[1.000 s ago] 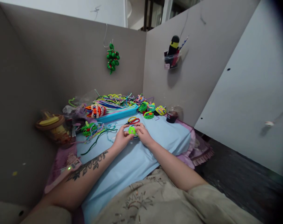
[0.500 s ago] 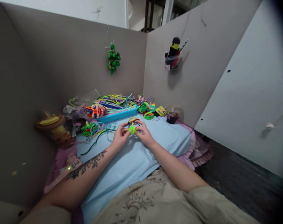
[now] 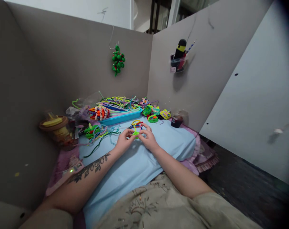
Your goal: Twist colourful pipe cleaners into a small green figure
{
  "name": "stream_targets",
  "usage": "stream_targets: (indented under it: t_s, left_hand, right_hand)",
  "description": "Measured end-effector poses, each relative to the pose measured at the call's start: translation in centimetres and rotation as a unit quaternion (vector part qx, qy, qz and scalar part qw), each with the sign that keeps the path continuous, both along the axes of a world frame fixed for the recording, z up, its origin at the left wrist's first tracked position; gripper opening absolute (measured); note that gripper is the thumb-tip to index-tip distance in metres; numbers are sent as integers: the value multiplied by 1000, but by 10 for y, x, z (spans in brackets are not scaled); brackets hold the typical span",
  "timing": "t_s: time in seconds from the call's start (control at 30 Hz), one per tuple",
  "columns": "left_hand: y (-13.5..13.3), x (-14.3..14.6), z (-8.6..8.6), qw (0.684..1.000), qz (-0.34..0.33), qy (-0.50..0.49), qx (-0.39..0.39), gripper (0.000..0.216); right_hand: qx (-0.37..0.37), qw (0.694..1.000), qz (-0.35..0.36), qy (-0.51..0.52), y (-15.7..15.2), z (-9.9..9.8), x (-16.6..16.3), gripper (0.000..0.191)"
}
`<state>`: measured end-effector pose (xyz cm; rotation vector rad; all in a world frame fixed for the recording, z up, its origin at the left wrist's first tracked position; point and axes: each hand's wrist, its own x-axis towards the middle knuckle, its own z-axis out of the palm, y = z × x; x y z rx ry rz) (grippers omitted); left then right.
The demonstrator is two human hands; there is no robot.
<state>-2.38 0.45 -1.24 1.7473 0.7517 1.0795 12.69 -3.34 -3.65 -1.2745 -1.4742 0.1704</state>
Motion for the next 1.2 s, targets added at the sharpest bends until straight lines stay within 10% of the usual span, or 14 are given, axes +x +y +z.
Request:
stream_targets:
  t_s: [0.2,0.6,1.2]
  left_hand:
    - [-1,2,-1,998,43,15,40,20]
    - [7,-1,-2,985,-14,-28,-171,27]
    - [13,0,-13,983,-53,-30,-175,40]
  right_hand:
    - [25,999,-35,-10,-2,1,-5,8]
    - [16,1000,-13,-24,-2,0,-2,9]
    - [-49,995,29,82,11,-9,7,21]
